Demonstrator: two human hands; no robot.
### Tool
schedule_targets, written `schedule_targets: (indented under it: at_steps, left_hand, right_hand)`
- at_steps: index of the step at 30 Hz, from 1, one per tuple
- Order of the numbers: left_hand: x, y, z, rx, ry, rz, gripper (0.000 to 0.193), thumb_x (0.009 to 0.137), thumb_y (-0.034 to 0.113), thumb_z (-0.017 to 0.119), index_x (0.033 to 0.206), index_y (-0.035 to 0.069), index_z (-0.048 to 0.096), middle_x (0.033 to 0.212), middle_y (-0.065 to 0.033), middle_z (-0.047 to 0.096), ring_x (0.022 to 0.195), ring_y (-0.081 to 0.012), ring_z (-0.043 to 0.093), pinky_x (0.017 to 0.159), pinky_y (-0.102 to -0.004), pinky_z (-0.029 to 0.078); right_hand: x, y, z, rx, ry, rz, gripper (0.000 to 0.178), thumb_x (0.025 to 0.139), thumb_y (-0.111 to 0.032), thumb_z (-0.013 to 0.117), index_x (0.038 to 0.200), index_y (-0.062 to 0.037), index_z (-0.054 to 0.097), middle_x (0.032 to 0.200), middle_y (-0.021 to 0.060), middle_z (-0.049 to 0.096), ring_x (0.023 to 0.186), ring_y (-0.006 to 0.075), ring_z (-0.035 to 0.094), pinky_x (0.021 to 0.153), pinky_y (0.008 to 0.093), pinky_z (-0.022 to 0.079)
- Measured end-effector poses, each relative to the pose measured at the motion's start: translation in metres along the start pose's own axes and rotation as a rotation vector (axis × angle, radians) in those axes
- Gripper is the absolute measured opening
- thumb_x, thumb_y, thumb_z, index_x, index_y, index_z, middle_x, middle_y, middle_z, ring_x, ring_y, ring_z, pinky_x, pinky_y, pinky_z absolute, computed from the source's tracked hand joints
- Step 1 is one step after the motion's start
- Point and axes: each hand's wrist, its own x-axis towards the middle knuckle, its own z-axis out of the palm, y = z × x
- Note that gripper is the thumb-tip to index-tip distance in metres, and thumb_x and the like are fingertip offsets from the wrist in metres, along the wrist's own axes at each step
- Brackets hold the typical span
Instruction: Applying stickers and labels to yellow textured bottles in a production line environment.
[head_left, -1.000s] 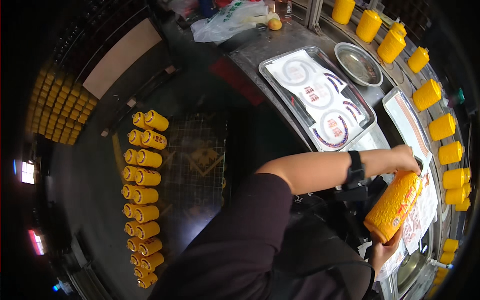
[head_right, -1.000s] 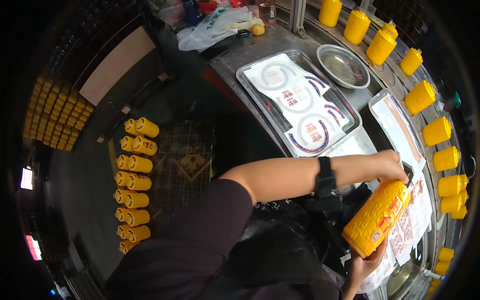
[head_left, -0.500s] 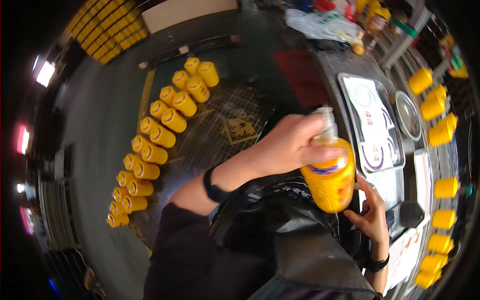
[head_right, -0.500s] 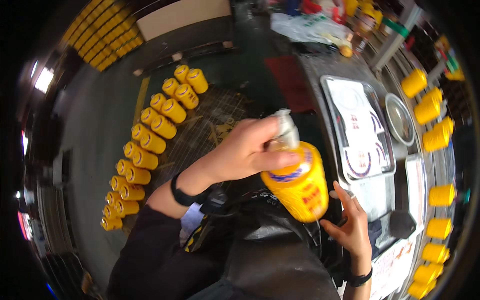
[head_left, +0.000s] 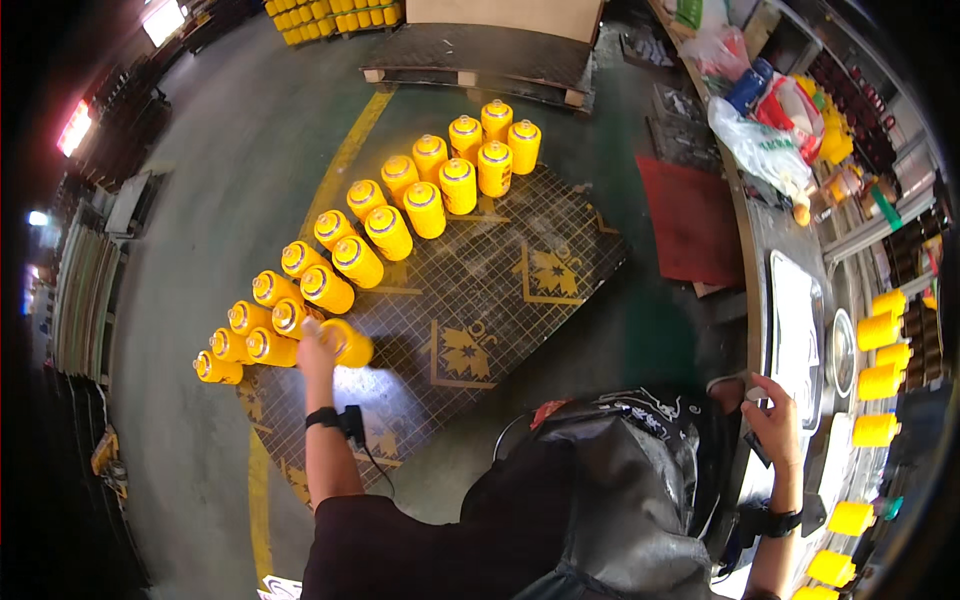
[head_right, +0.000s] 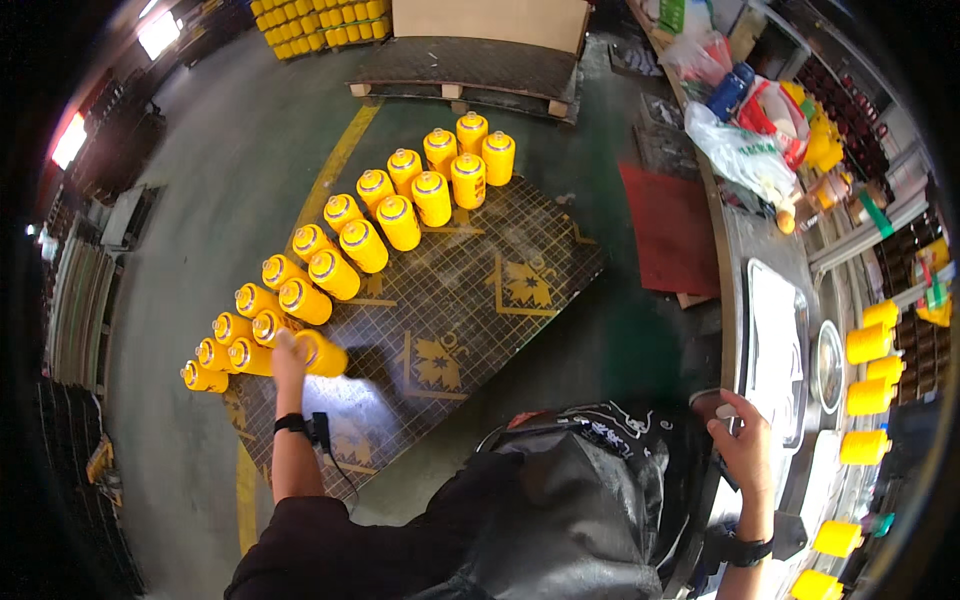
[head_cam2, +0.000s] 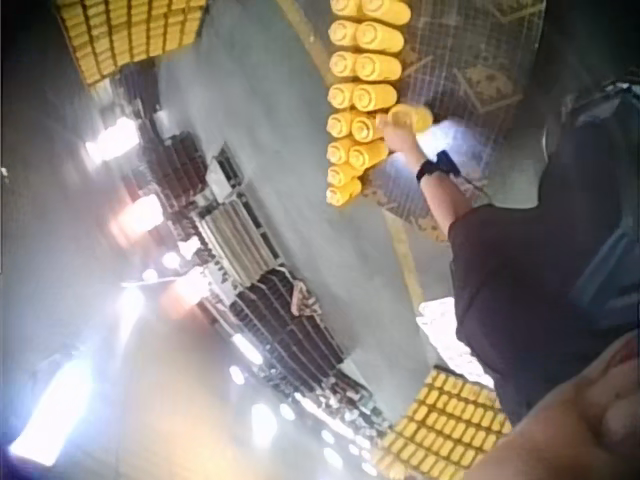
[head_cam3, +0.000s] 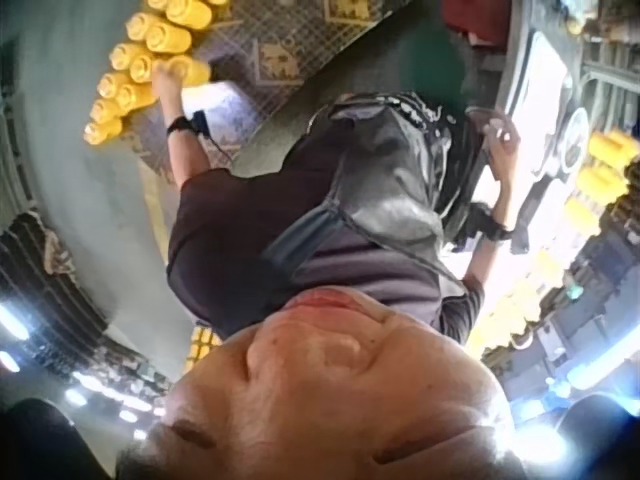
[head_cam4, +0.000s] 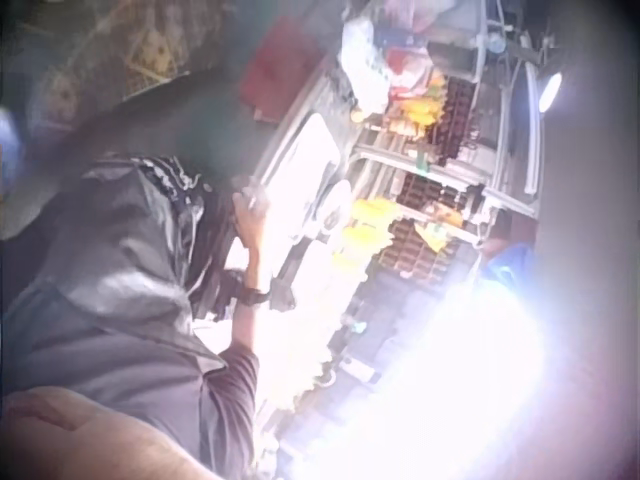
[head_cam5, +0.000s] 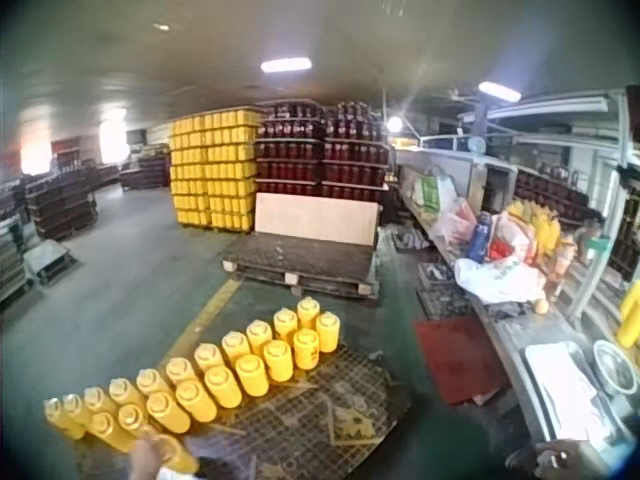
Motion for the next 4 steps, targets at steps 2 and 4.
schedule_targets:
  at_steps: [2, 4]
  left_hand:
    - [-0.005, -0.058, 0.003, 0.075, 0.156, -0.139, 0.050, 0.084, 0.046, 0.067, 0.115, 0.007, 0.057, 0.086, -0.0238, 0.068, 0.081, -0.0430, 0.066, 0.070, -0.0511, 0.052]
    - [-0.002, -0.128, 0.004, -0.074, 0.208, -0.370, 0.051, 0.085, 0.044, 0.068, 0.118, 0.008, 0.056, 0.091, -0.0153, 0.072, 0.080, -0.0324, 0.071, 0.070, -0.0538, 0.056]
  right_hand:
    - [0.011, 0.008, -0.004, -0.058, -0.054, 0.144, 0.045, 0.076, -0.003, 0.069, 0.121, -0.0018, 0.064, 0.100, 0.0082, 0.069, 0.085, 0.0126, 0.063, 0.065, 0.0248, 0.047]
    - [0.021, 0.004, -0.003, -0.073, -0.103, 0.182, 0.043, 0.079, -0.008, 0.068, 0.121, -0.0031, 0.065, 0.100, 0.0102, 0.070, 0.087, 0.0129, 0.065, 0.073, 0.0243, 0.051]
